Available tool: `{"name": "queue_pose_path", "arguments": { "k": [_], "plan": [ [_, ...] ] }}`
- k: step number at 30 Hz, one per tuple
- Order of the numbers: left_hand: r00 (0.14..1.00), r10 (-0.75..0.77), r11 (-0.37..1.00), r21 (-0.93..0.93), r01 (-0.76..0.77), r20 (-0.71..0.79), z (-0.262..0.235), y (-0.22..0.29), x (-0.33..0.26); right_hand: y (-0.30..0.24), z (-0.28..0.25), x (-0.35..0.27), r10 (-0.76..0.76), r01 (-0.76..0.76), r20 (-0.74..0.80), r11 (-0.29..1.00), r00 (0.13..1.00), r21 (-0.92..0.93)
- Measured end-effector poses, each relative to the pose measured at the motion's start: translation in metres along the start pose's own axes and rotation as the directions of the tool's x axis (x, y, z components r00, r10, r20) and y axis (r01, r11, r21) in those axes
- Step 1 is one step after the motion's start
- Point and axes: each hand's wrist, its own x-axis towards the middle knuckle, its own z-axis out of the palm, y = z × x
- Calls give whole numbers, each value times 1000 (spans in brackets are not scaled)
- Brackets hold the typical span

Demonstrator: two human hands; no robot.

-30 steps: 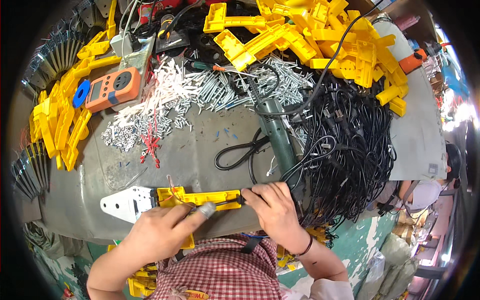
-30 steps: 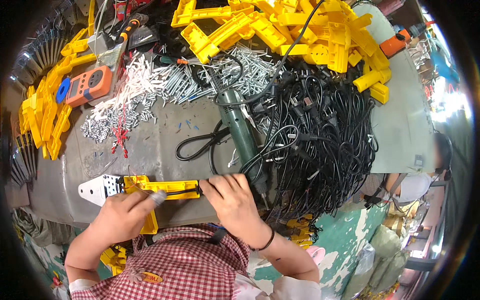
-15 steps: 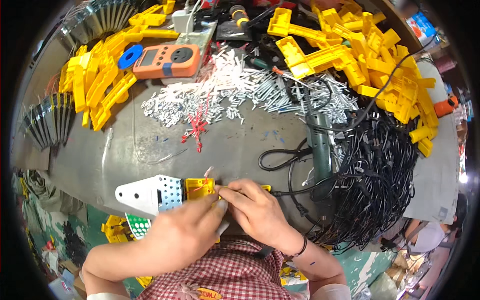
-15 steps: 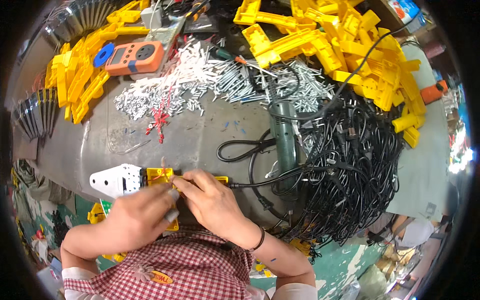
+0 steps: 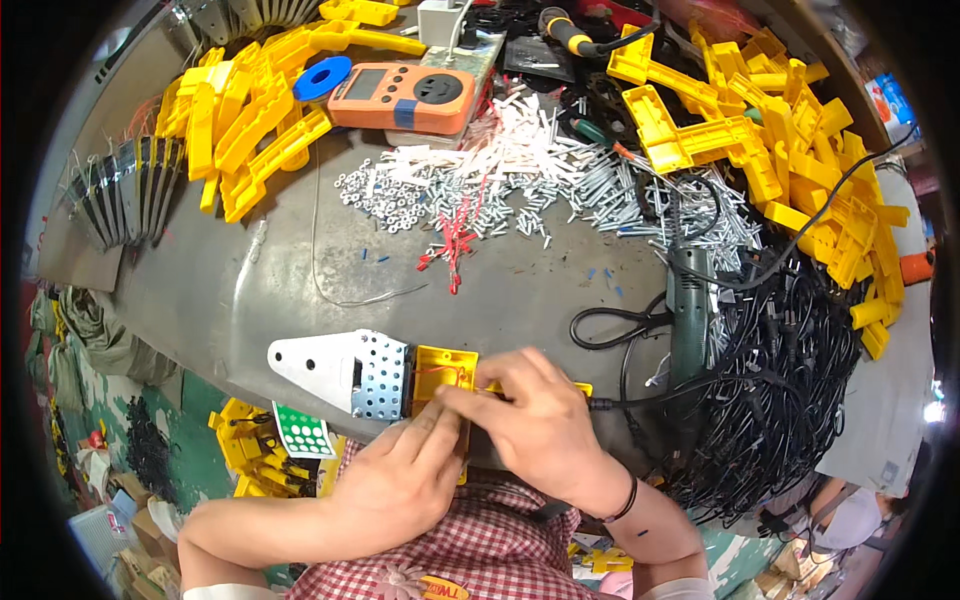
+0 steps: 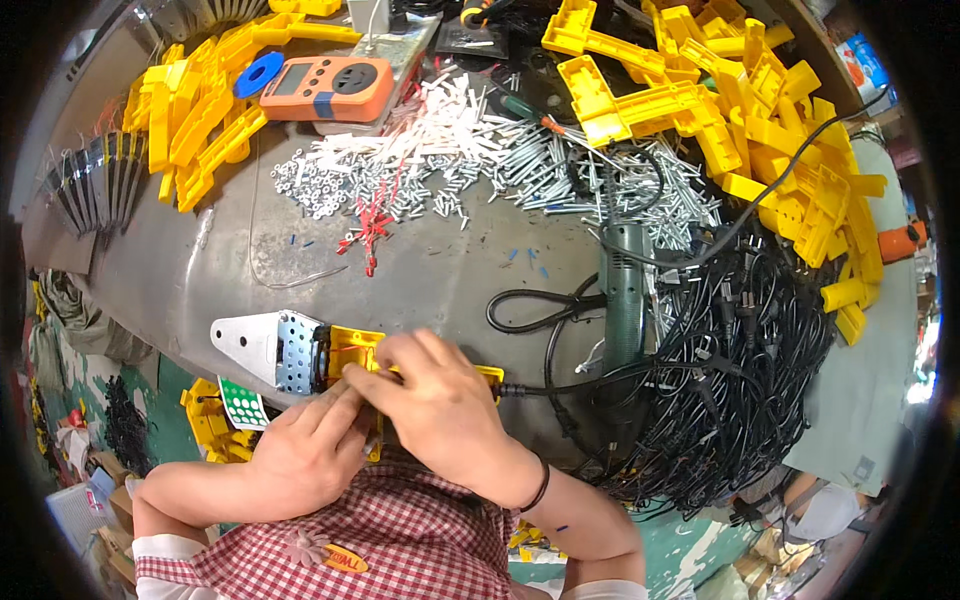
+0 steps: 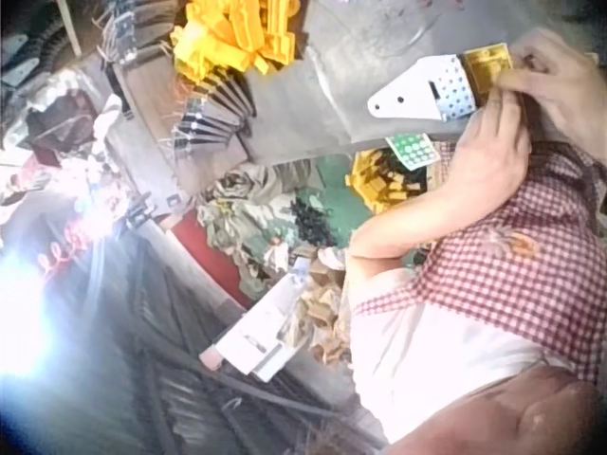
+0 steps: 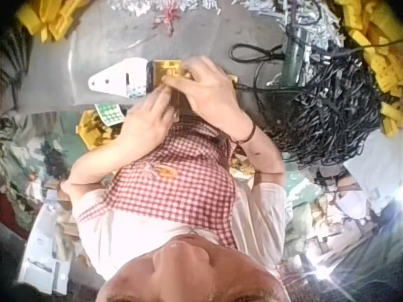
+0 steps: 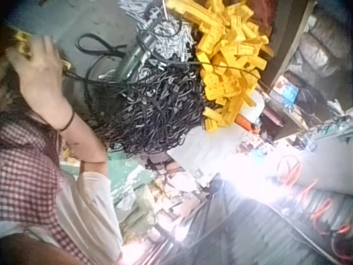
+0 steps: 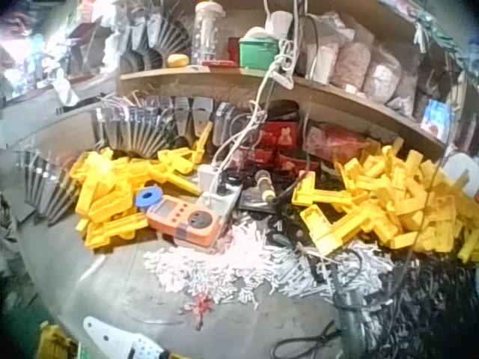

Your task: Assembling a yellow plastic electronic device housing using a soldering iron and a power screwdriver.

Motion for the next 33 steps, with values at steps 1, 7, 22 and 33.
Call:
{"name": "queue_pose_path", "arguments": {
  "k": [1,7,22,33],
  "plan": [
    [1000,2,1000,31,-2,28,0,2,-1,0,-2,8,-155,156,20,987,988,-44],
    [998,-61,990,131,59,10,2,4,-6,-1,5,20,-75,97,116,976,990,-197],
    [997,-77,997,18,77,21,19,-1,-22,53,-20,55,-88,282,497,901,863,-330],
    [980,-65,996,77,51,187,6,-1,-4,132,-178,82,-63,-169,-204,355,977,-920]
  ]
}}
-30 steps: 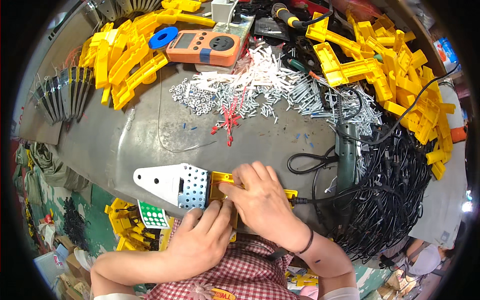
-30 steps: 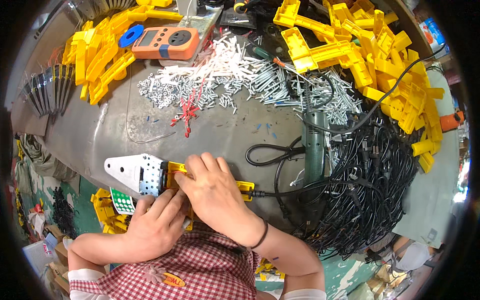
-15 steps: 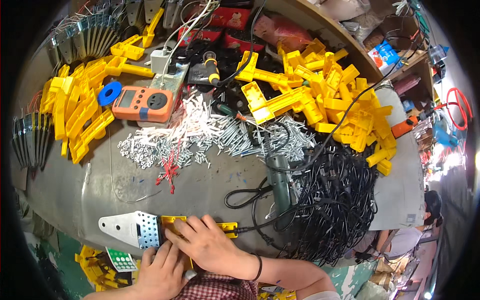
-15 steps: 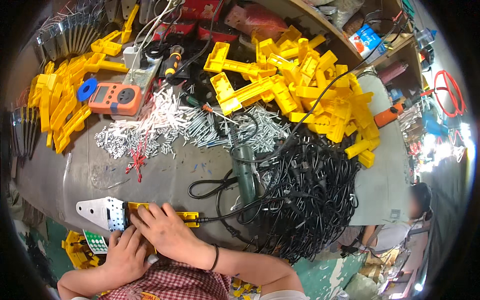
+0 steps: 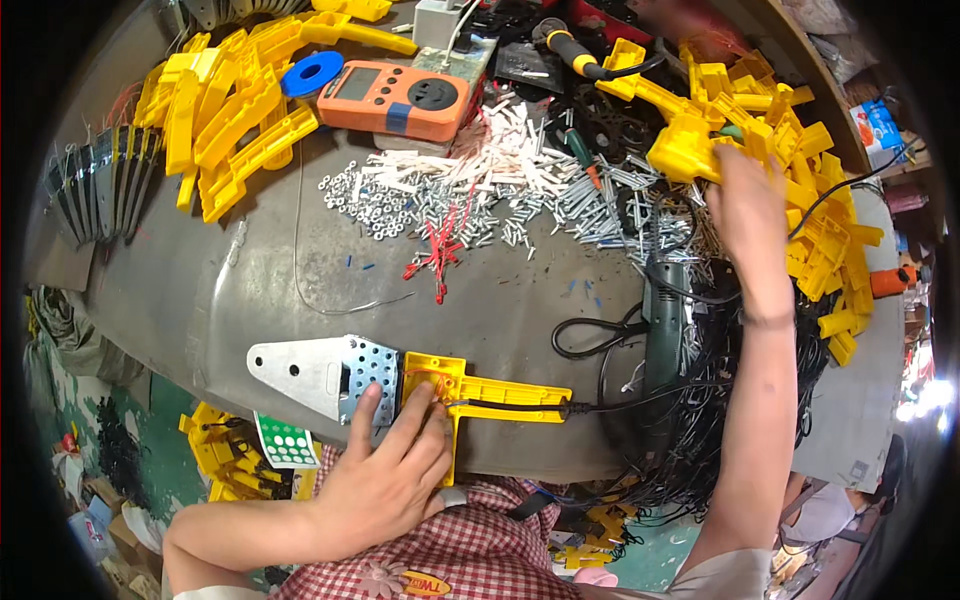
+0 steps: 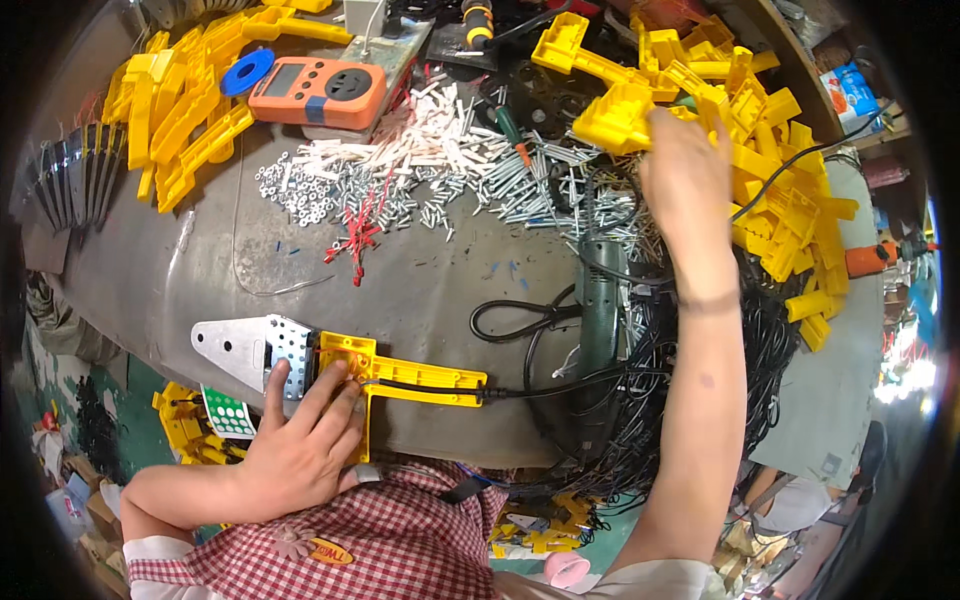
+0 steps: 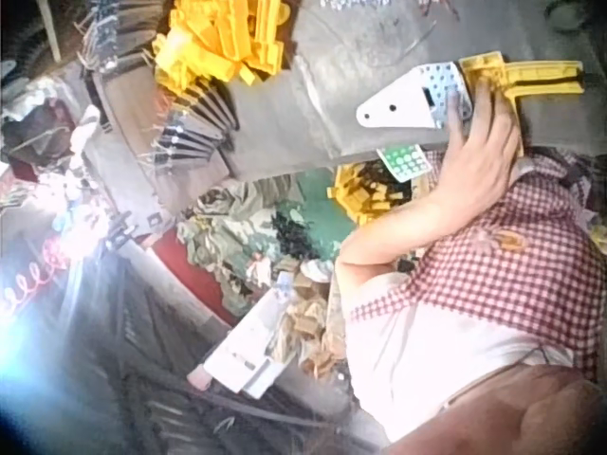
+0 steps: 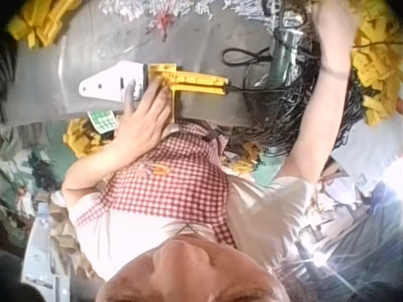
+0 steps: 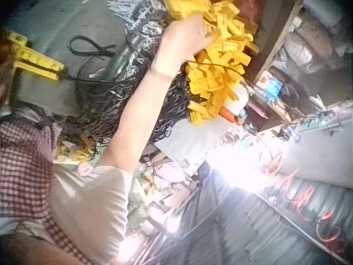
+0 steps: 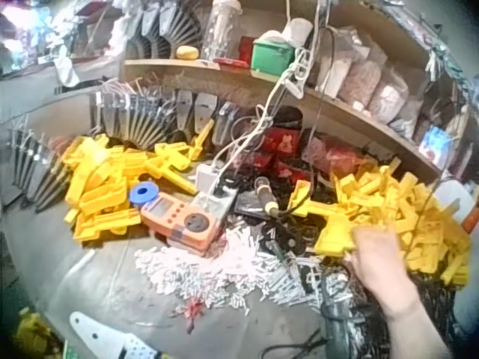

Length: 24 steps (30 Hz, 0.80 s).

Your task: Assembling a yellow plastic electronic device housing using a soldering iron and a power screwdriver.

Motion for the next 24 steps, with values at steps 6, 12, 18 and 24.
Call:
{"name": "queue_pose_path", "arguments": {
  "k": [6,12,18,24],
  "plan": [
    [998,-14,999,33,17,-69,7,5,-8,-87,-74,-57,-85,-313,383,431,920,846],
    [995,-34,999,-37,31,-94,10,5,-13,-117,-62,-101,16,-383,399,322,917,866],
    [993,5,1000,1,-5,-122,13,2,-13,-131,-60,-149,-195,-361,310,-349,931,865],
    [987,79,995,78,-69,-141,17,-4,-16,-154,-65,-151,-97,24,-20,42,995,999]
  ]
}}
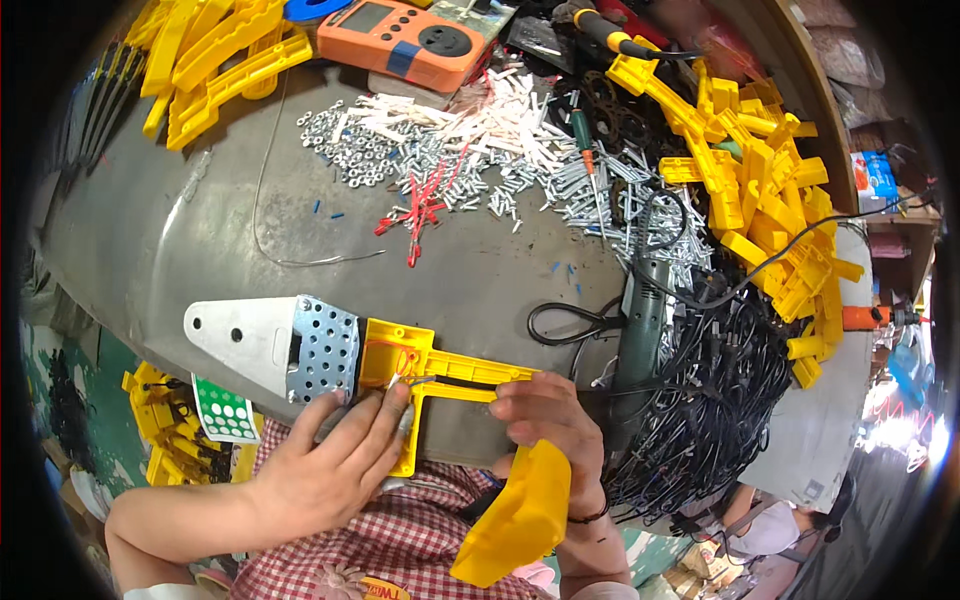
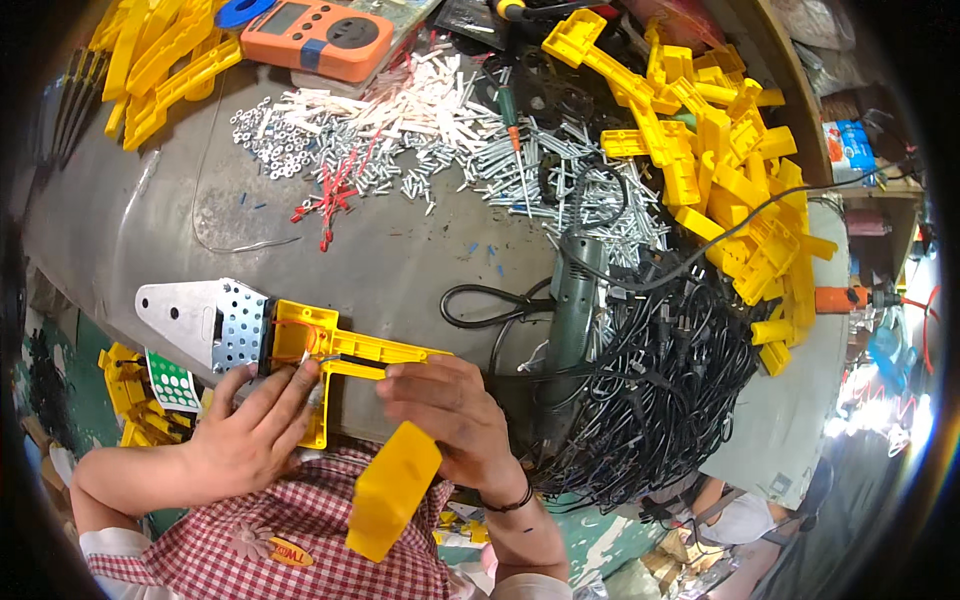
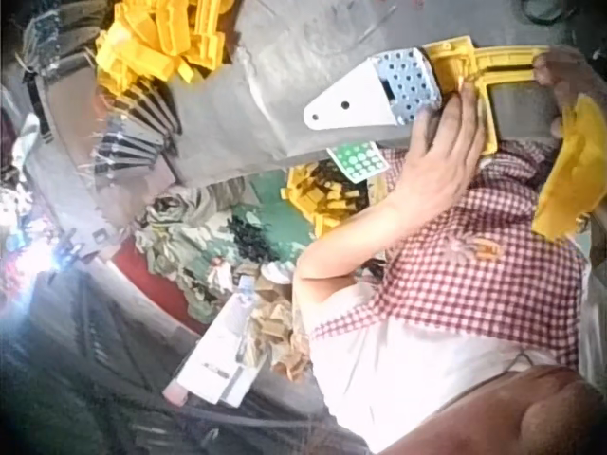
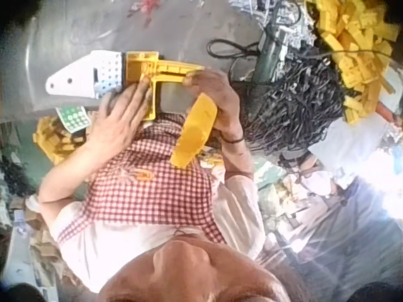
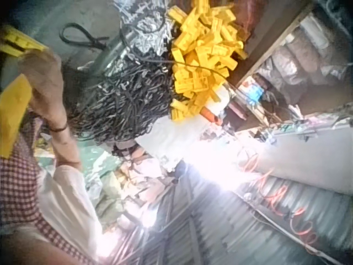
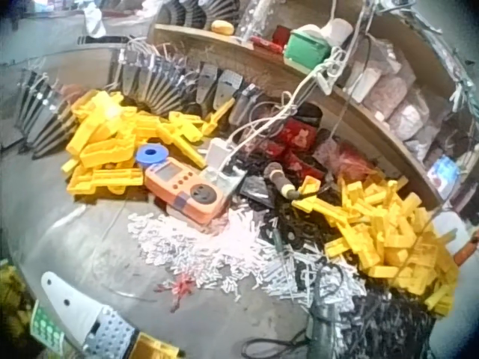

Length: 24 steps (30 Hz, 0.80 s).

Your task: Assembling a yellow plastic electronic device housing using a soldering iron and a power screwdriver.

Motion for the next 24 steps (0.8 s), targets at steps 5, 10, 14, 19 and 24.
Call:
{"name": "queue_pose_path", "arguments": {
  "k": [5,10,14,19,24],
  "plan": [
    [999,44,999,12,-43,-21,3,-7,0,-1,4,5,69,-68,-110,998,992,6],
    [995,51,998,29,-48,-88,6,-7,0,30,-12,-24,40,32,-133,867,990,498],
    [994,61,996,69,-55,-92,7,-10,-1,18,-6,3,-29,36,-38,978,999,205],
    [982,149,981,-111,-162,-115,6,-18,-6,-5,20,25,195,-85,151,839,969,-538],
    [888,299,871,-279,-404,-351,-2,-58,-20,-2,36,28,227,-141,52,751,972,-645]
  ]
}}
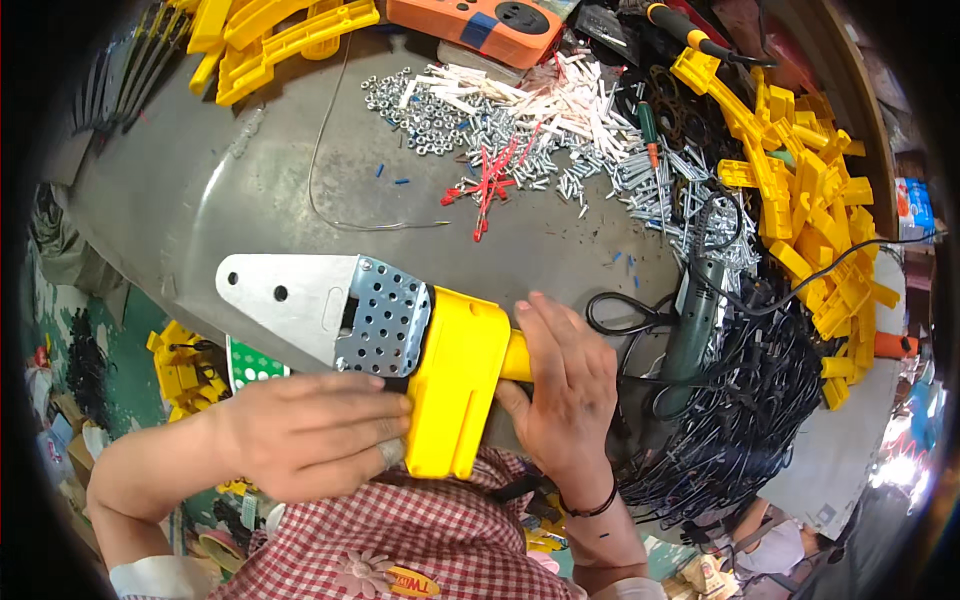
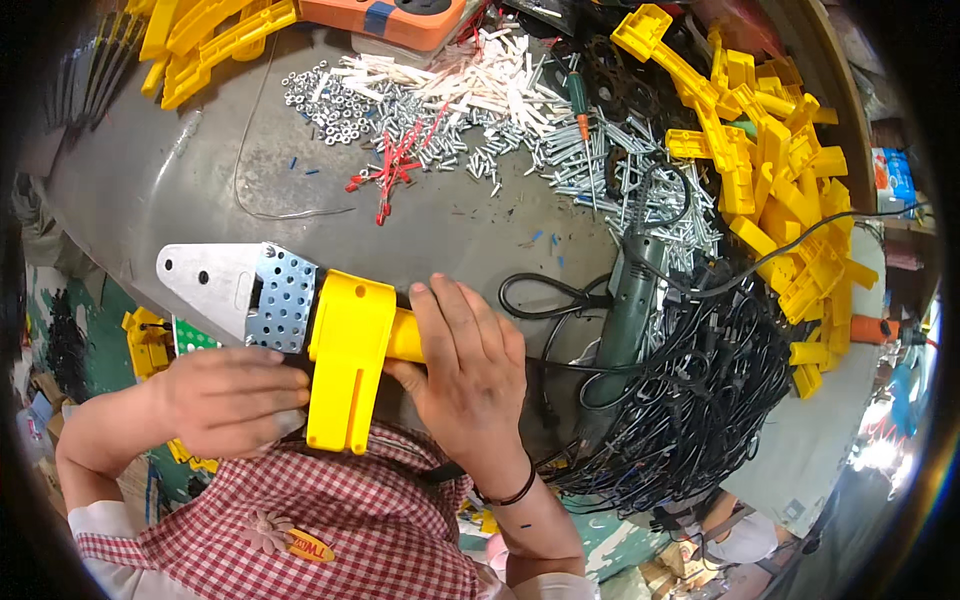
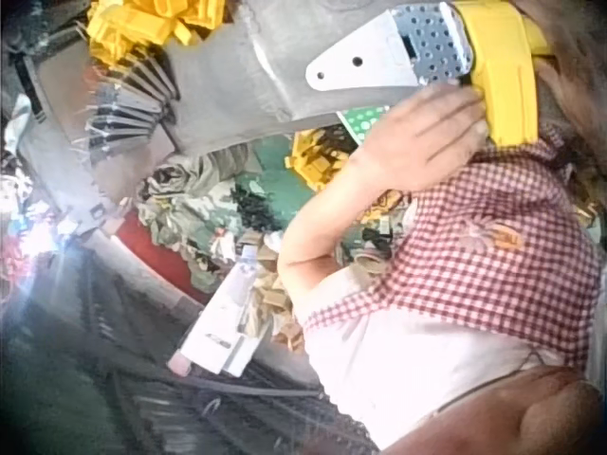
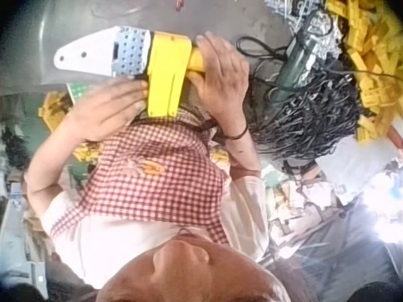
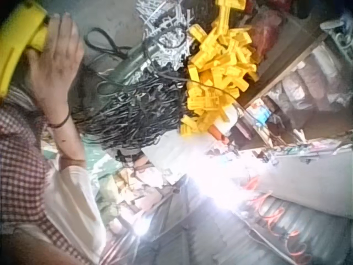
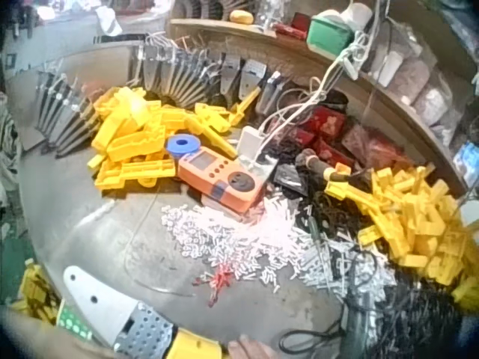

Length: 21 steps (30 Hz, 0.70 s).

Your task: Assembling a yellow plastic electronic device housing using a soldering iron and a power screwdriver.

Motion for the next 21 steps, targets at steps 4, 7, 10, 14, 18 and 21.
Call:
{"name": "queue_pose_path", "arguments": {
  "k": [4,7,10,14,18,21],
  "plan": [
    [810,-516,855,-114,506,-280,-10,-15,57,-3,-6,3,45,-45,-10,997,999,-55],
    [841,-538,842,-70,535,-48,13,-31,50,11,-25,15,-26,33,217,999,976,-31],
    [802,-587,807,-158,569,-113,17,-33,47,44,-26,38,-279,207,330,949,902,238],
    [827,-556,831,-88,550,-85,16,-34,53,42,-22,26,-286,225,225,939,932,259],
    [861,-502,865,-46,500,-85,18,-35,50,35,-23,23,-200,183,149,976,968,119],
    [874,-472,881,-35,471,-112,17,-34,51,42,-21,25,-280,235,210,948,937,215]
  ]
}}
